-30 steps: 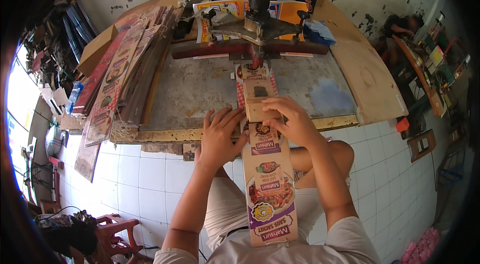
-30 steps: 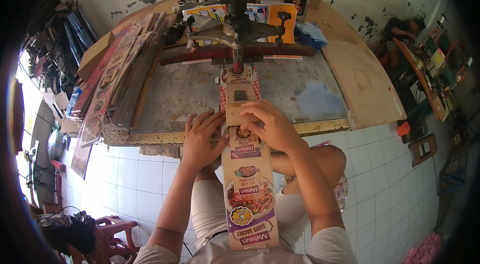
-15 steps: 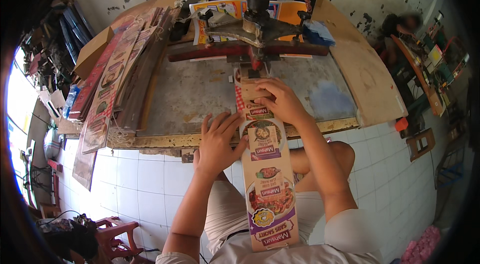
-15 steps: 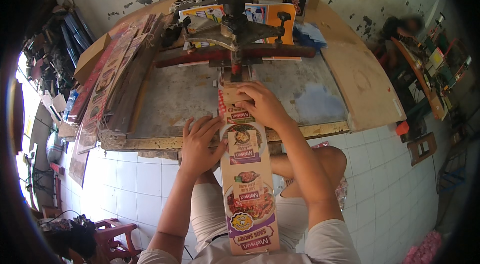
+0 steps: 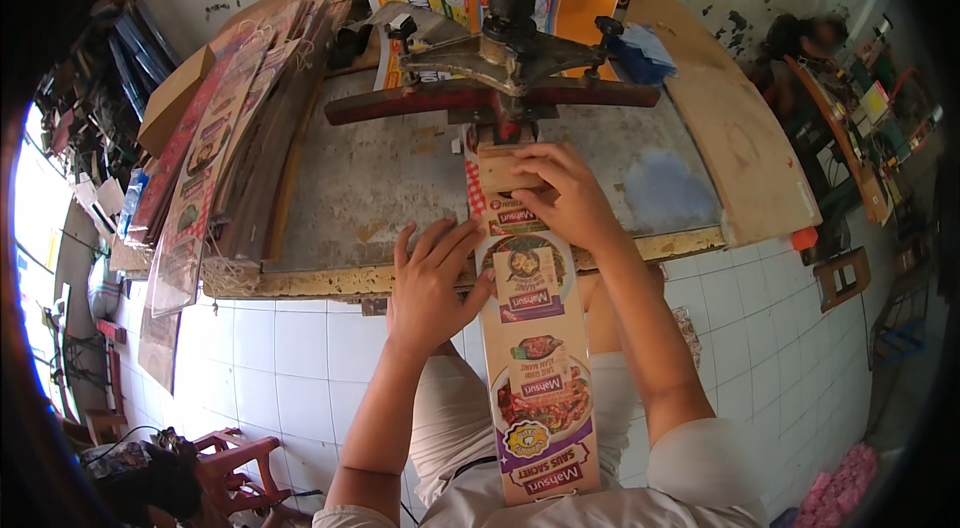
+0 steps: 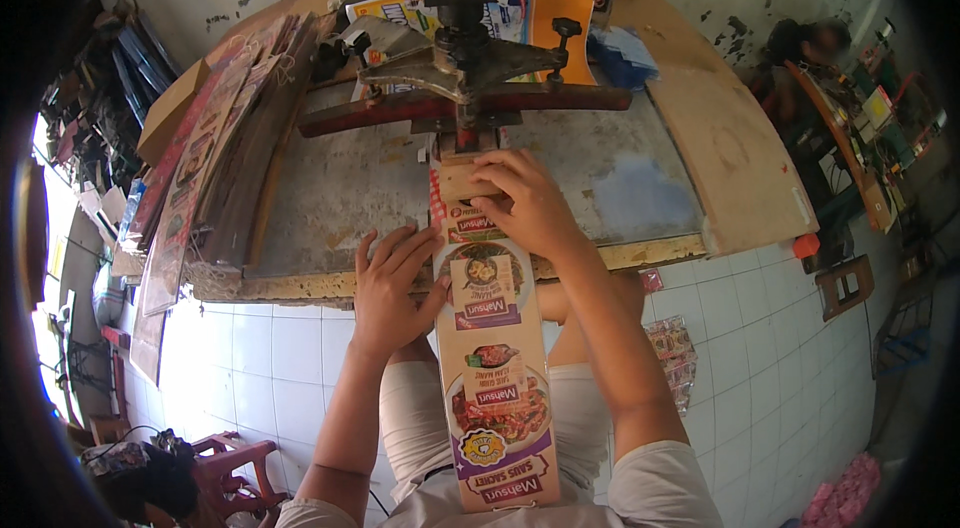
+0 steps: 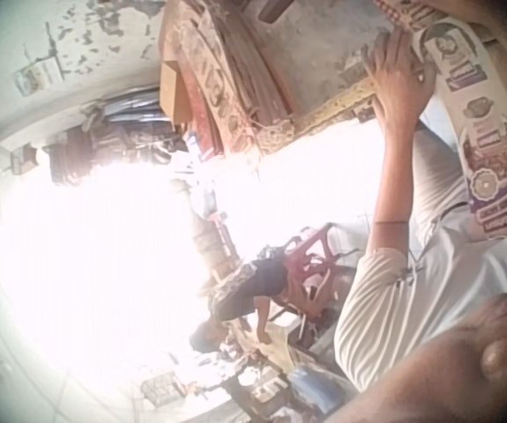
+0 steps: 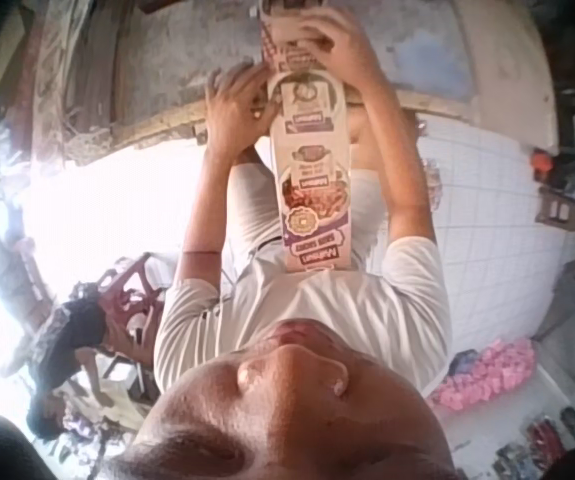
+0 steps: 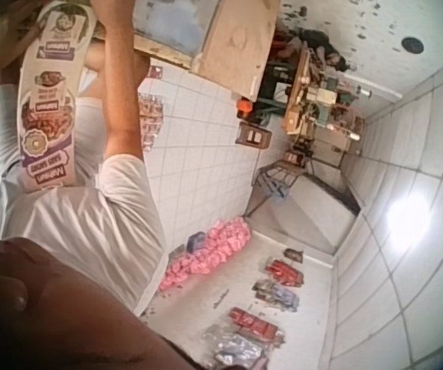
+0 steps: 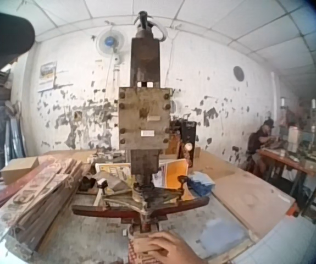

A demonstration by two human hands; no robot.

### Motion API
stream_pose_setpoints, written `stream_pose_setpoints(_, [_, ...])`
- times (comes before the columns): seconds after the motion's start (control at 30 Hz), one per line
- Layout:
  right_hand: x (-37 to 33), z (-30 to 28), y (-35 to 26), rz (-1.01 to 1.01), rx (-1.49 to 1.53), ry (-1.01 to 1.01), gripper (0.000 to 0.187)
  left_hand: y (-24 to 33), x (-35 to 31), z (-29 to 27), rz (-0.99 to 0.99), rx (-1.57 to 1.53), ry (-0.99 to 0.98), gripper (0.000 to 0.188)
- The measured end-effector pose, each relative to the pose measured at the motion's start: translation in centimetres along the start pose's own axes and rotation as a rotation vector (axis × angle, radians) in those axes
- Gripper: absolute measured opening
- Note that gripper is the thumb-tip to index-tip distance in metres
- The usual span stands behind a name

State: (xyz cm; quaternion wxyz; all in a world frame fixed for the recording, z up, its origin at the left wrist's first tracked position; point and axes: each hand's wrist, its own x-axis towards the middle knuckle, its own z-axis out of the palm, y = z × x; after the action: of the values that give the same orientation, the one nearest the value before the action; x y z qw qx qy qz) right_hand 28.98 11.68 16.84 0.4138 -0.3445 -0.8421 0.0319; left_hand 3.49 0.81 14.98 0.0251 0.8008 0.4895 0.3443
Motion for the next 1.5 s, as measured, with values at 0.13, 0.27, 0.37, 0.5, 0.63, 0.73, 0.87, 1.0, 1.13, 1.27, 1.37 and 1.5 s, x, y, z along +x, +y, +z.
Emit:
stream_pose_setpoints(0.13, [-0.1, 0.5, 0.1, 0.143, 0.175, -0.001, 0.03, 0.0, 0.1, 0.0, -0.002, -0.004, -0.005, 0.049])
stream_pose_setpoints(0.27, [0.0, 0.5, 0.2, 0.15, 0.17, -0.009, 0.031, -0.1, 0.0, 0.2, -0.002, -0.007, -0.003, 0.049])
stream_pose_setpoints(0.37, [0.0, 0.4, 0.1, 0.145, 0.167, -0.01, 0.031, -0.1, 0.0, 0.1, -0.003, -0.008, -0.004, 0.049])
stream_pose_setpoints(0.5, [0.1, 0.2, -0.6, 0.247, 0.258, -0.026, 0.032, -0.1, 0.0, 0.1, 0.0, 0.001, -0.011, 0.049])
stream_pose_setpoints(0.63, [0.1, 0.1, -0.3, 0.225, 0.235, 0.019, 0.026, -0.1, 0.3, -0.5, 0.01, -0.028, -0.038, 0.045])
stream_pose_setpoints(0.73, [-0.1, -0.4, 1.2, 0.26, 0.126, 0.138, 0.021, -0.1, 1.6, -2.0, 0.01, -0.073, -0.12, 0.037])
stream_pose_setpoints(0.87, [-0.8, -0.9, 3.9, 0.468, 0.038, 0.15, 0.02, -2.3, 6.0, -3.6, -0.043, -0.255, -0.263, 0.028])
stream_pose_setpoints(1.0, [1.2, -0.6, 4.0, 0.36, -0.015, -0.003, 0.021, -8.2, 10.4, -2.9, -0.017, -0.226, -0.169, 0.026])
stream_pose_setpoints(1.13, [0.9, -0.6, 6.1, 0.276, -0.02, -0.085, 0.024, -10.2, 13.0, 0.3, 0.184, -0.102, -0.174, 0.03])
stream_pose_setpoints(1.27, [-0.1, 0.2, 6.2, 0.214, -0.047, -0.018, 0.026, -10.9, 12.3, 1.6, 0.226, -0.049, -0.136, 0.035])
stream_pose_setpoints(1.37, [0.1, 0.1, 5.5, 0.228, -0.069, -0.027, 0.026, -10.5, 11.8, 1.7, 0.224, -0.033, -0.112, 0.037])
stream_pose_setpoints(1.5, [-0.3, 0.1, 5.2, 0.206, -0.134, -0.042, 0.025, -9.9, 11.9, 1.4, 0.258, -0.036, -0.164, 0.039])
